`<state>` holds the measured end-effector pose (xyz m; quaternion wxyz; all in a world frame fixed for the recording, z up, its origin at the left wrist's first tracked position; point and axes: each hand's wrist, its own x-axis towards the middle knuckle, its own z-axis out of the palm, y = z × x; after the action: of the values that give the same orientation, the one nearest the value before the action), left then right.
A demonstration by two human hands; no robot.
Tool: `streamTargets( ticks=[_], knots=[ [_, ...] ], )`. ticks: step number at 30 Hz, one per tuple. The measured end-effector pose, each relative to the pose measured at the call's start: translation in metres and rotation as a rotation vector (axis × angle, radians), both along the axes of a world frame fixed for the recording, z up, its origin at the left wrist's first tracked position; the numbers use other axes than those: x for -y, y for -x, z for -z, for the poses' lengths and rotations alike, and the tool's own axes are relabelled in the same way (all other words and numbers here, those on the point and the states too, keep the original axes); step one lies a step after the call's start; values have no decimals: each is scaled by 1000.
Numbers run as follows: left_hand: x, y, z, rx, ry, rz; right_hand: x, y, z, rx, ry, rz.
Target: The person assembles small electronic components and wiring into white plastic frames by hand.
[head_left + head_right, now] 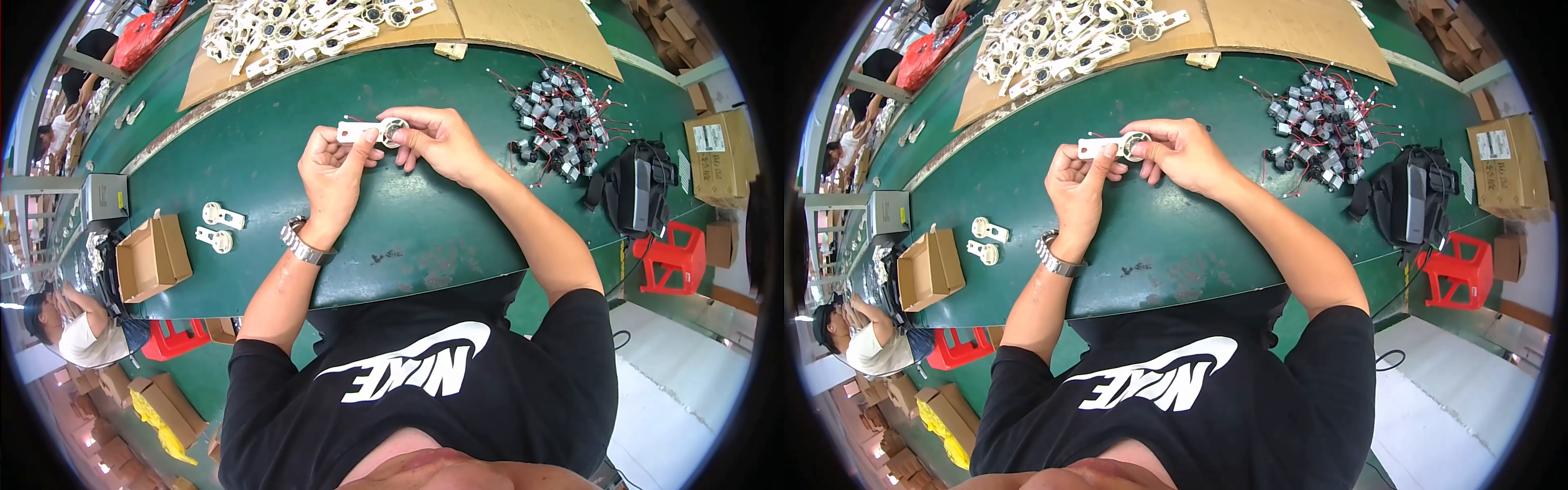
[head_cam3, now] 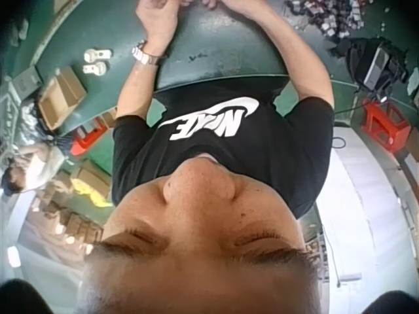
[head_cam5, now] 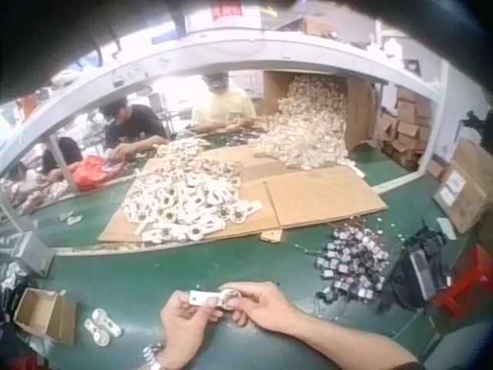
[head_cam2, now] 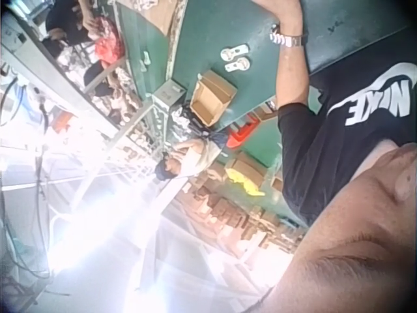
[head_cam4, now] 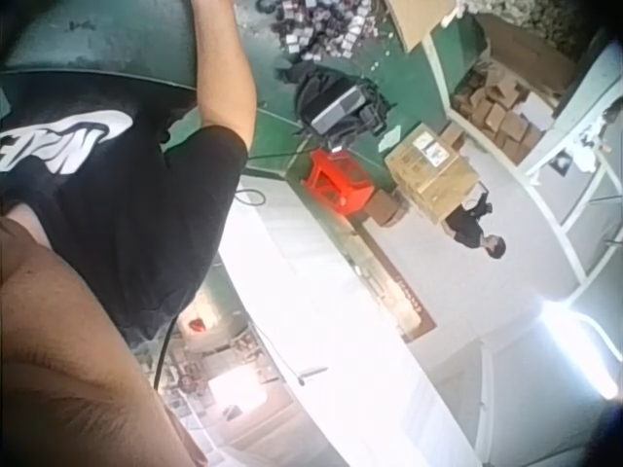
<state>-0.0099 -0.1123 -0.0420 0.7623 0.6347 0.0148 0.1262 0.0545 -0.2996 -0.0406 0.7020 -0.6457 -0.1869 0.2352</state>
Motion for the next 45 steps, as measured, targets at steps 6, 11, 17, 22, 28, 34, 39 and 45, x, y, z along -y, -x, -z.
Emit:
streamTargets(
  ticks=[6,11,17,22,28,34,39,45],
  knots=[
    [9,2,6,20,-42,-9,-6,5,-4,-62,138,107],
    [0,-5,6,-20,-32,-21,-9,-2,12,83,99,169],
    [1,-7,5,-42,33,-26,0,-6,11,35,1,21],
    [-2,-5,7,4,40,7,-2,-2,6,88,105,51],
    [4,-1,5,82,-5,-16,1,-4,6,72,4,20],
    [5,-1,6,56,-3,1,3,-7,11,13,-55,18],
    [1,3,5,33,-58,-12,-12,-1,12,198,165,125],
    [-31,22,-57,-107,-980,-61,10,-24,-22,-59,147,76]
  ],
)
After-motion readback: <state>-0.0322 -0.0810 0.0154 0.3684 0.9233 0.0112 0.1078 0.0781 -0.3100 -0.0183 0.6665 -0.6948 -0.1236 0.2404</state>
